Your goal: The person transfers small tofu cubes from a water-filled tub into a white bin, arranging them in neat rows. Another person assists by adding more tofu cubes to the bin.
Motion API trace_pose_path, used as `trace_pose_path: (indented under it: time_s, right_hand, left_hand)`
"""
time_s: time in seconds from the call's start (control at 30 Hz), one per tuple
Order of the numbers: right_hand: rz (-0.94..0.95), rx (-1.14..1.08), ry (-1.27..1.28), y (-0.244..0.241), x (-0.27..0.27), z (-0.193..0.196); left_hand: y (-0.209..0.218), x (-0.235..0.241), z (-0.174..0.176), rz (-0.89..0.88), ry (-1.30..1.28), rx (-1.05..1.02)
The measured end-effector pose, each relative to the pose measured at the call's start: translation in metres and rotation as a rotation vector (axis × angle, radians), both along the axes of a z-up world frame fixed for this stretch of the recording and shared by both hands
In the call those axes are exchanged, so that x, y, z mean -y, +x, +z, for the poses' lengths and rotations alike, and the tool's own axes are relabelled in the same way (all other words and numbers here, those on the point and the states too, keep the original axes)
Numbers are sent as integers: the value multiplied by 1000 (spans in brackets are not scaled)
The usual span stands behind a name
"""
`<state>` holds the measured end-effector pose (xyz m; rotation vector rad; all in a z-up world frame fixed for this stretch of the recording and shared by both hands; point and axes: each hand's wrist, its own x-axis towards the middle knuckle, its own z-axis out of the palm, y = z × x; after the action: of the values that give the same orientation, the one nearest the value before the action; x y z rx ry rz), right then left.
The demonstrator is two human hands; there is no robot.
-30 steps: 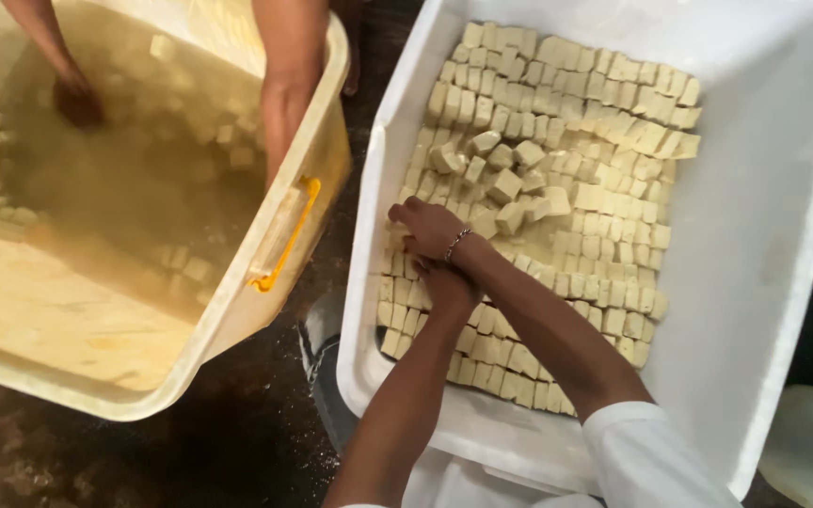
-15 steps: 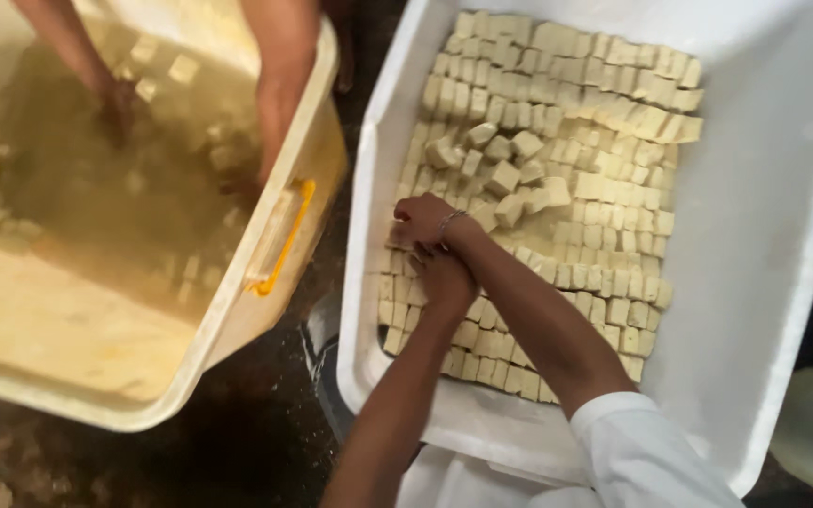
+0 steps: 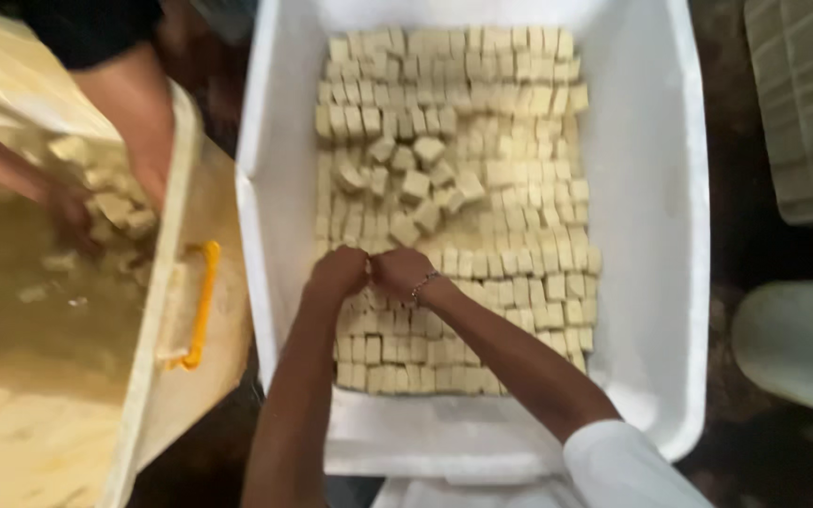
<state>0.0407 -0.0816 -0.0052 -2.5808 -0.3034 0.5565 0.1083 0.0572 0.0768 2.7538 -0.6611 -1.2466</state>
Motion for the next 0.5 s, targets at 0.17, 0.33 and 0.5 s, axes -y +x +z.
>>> trace_pose_path:
  time_s: [0.17, 0.33, 0.5]
  right_hand:
    - [-149, -20, -2, 4, 12, 15]
    - [-366, 269, -249, 25, 59, 26]
    - [-275, 412, -350, 33, 74, 45]
  left_hand:
    - [-7, -6, -11, -73, 59, 50]
    - [-7, 6, -32, 87, -90, 191]
    - [-4, 42, -45, 254, -308, 391]
